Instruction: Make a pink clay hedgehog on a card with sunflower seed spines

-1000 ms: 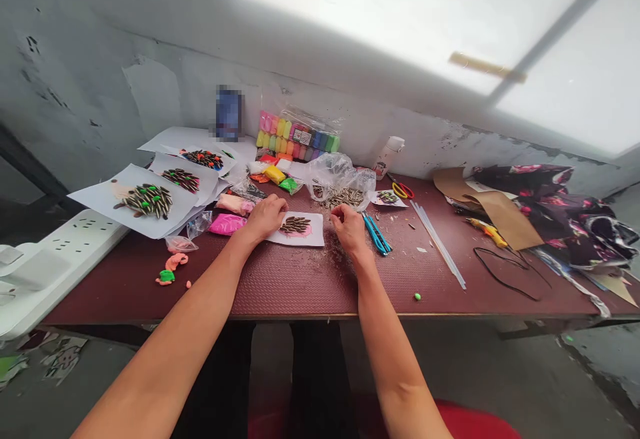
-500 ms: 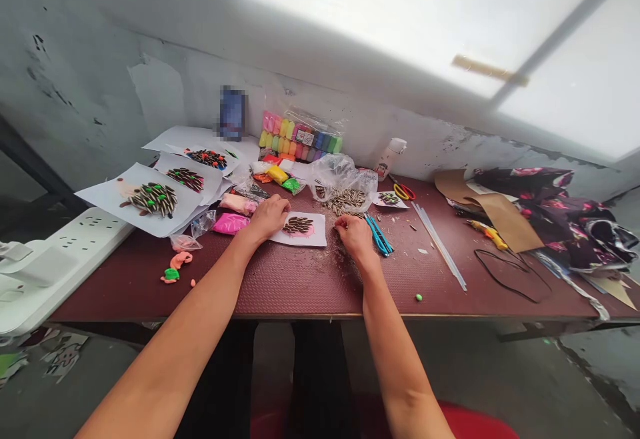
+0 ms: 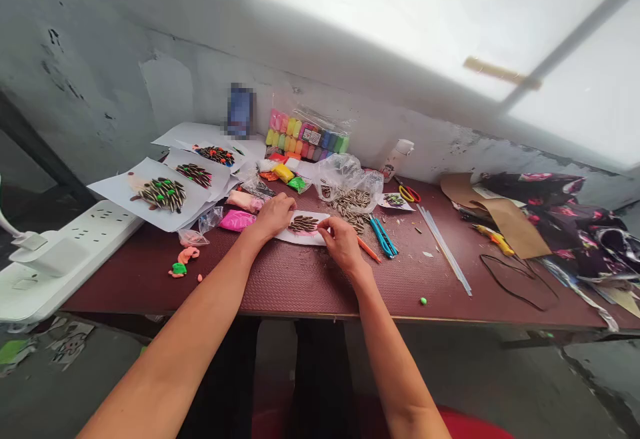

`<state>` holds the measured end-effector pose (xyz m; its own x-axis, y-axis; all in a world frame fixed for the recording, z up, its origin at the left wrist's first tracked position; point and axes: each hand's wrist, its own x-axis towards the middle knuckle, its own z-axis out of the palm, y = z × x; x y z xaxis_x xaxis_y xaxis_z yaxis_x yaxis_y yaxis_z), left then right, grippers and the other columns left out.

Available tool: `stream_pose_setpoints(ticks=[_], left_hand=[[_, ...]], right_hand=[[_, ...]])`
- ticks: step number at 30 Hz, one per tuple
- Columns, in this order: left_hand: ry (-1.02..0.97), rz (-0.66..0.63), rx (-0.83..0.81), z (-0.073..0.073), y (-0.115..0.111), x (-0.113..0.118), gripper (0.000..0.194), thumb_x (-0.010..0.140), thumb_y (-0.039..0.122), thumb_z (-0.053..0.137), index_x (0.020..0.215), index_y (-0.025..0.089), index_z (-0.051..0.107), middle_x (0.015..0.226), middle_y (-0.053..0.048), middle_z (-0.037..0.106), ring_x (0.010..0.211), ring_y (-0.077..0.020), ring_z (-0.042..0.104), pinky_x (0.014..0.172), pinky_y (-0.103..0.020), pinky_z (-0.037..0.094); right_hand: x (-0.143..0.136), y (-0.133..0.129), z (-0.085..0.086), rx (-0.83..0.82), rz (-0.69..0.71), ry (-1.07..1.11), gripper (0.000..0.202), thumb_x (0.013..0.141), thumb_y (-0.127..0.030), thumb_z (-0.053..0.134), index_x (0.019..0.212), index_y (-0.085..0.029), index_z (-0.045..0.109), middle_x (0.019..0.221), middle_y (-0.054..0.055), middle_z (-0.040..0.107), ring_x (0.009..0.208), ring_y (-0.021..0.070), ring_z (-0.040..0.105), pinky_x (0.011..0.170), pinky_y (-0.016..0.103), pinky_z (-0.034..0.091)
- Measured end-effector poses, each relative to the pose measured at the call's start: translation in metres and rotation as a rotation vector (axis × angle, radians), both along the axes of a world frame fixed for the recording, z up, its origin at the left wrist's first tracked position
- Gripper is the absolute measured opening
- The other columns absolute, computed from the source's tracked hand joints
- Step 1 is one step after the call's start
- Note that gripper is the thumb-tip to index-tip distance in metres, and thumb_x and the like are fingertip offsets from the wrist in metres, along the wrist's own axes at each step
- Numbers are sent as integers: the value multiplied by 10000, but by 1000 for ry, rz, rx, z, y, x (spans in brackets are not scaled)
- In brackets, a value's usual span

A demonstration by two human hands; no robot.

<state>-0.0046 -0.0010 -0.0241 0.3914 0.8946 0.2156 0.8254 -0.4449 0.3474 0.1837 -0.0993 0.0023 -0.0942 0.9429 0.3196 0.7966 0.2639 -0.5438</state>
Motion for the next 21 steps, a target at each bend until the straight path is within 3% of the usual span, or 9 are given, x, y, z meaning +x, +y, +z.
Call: stream_pose_setpoints(ticks=[21], left_hand=[[16,-2,33,-6,3,1,253,888,164,517,1038,177,721,1021,-89,654,960,-227,643,854,-309,481]], right_hand=[[-21,2,-10,70,-5,-229,115,944,-188,588,878,-208,680,887,51,677,879,205,585,802,294,430]])
